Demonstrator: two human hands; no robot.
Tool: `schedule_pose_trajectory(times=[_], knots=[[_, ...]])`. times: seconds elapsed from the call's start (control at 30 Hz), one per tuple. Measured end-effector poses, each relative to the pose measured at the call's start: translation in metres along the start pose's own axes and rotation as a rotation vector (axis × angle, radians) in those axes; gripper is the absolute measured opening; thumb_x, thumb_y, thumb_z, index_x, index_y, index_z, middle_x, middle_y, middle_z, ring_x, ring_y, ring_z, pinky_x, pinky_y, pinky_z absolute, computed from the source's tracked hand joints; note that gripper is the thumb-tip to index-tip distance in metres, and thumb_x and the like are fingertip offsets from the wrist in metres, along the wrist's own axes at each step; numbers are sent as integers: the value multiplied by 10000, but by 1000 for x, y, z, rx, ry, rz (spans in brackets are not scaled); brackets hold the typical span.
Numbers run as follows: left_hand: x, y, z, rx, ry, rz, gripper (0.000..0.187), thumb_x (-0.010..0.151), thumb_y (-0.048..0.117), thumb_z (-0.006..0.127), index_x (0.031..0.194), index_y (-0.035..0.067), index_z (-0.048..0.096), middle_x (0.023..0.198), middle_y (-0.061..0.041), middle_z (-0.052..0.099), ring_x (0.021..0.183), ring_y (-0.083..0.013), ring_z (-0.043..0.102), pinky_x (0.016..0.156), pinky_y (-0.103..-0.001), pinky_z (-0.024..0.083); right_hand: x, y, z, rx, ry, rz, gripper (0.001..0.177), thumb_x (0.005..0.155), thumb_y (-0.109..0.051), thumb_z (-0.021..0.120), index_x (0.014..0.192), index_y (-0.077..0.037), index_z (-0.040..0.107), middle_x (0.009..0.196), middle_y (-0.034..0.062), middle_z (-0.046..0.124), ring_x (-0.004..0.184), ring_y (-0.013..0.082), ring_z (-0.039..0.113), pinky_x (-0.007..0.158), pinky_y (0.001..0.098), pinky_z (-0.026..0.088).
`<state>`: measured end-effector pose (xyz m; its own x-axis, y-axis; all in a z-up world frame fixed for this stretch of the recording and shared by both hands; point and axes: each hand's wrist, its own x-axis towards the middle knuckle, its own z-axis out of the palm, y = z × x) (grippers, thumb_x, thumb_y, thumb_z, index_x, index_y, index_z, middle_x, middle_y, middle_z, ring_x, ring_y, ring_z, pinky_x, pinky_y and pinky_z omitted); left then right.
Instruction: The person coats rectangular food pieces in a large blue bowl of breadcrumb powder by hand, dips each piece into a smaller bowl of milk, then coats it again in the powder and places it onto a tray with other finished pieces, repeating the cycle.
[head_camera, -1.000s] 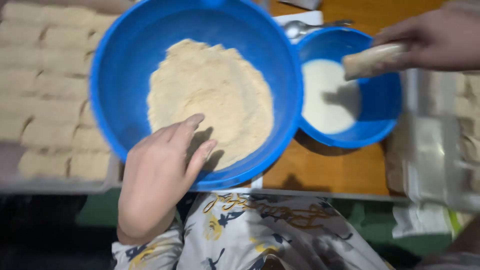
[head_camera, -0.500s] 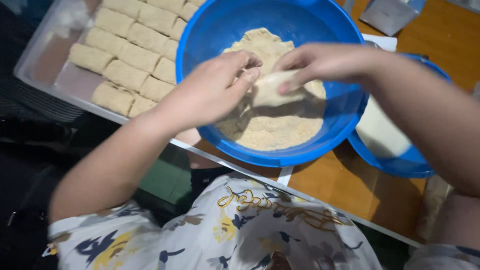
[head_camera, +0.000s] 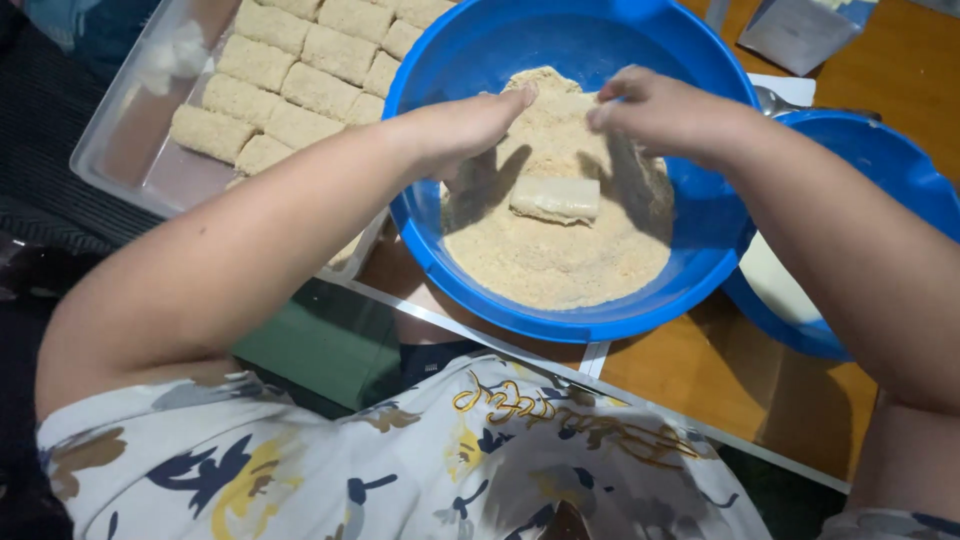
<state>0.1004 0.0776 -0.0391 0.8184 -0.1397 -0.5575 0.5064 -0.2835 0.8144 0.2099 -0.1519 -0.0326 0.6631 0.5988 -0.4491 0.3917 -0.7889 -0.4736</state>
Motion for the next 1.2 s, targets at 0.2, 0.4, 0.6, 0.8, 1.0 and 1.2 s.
schedule_pose_trajectory(times=[0.2, 0.4, 0.6, 0.8, 1.0, 1.2], knots=[[39, -13, 6, 24, -8, -251, 873, 965, 699, 289, 1618, 125, 200, 1651, -267, 294, 1483, -497, 298, 1086, -767, 326, 11, 5, 14, 363, -50, 388, 640, 1008, -543, 473, 1428, -61, 472, 1228, 180, 541, 1101, 314, 521, 990, 574, 500], [44, 0, 24, 69, 167, -347, 877, 966, 691, 298, 1639, 166, 96, 1672, -245, 140, 1474, -616, 237, 1069, -813, 337, 16, -10, 20, 520, -109, 500, 636, 1060, -564, 363, 1410, -34, 406, 1205, 161, 500, 943, 262, 495, 955, 575, 494], [67, 2, 33, 58, 183, -371, 854, 984, 702, 254, 1626, 139, 239, 1616, -301, 304, 1446, -624, 330, 1075, -821, 317, 43, 9, 32, 748, -154, 473, 592, 1054, -549, 372, 1420, -91, 462, 1187, 104, 565, 998, 201, 515, 1053, 506, 460], [120, -26, 27, 235, -7, -238, 733, 1003, 627, 275, 1517, 139, 466, 1468, -258, 554, 1271, -460, 600, 1019, -639, 465, 42, -3, 33, 911, -248, 381, 455, 1043, -414, 420, 1349, -106, 557, 1309, 88, 693, 1240, 197, 661, 1058, 452, 531], [89, 8, 19, 212, -90, -32, 652, 1022, 537, 260, 1357, 118, 632, 1301, -260, 678, 1211, -473, 568, 973, -647, 401, 25, -21, 14, 919, -141, 339, 403, 1049, -355, 395, 1271, -92, 604, 1253, 92, 705, 1153, 217, 696, 1019, 468, 553], [69, 22, 20, 117, 50, 157, 577, 996, 477, 336, 1225, 61, 663, 1037, -138, 742, 935, -265, 723, 810, -453, 556, 7, -16, 2, 1077, -110, 29, 406, 1070, -293, 356, 1259, -34, 605, 1241, 115, 714, 1129, 231, 722, 1038, 439, 563]])
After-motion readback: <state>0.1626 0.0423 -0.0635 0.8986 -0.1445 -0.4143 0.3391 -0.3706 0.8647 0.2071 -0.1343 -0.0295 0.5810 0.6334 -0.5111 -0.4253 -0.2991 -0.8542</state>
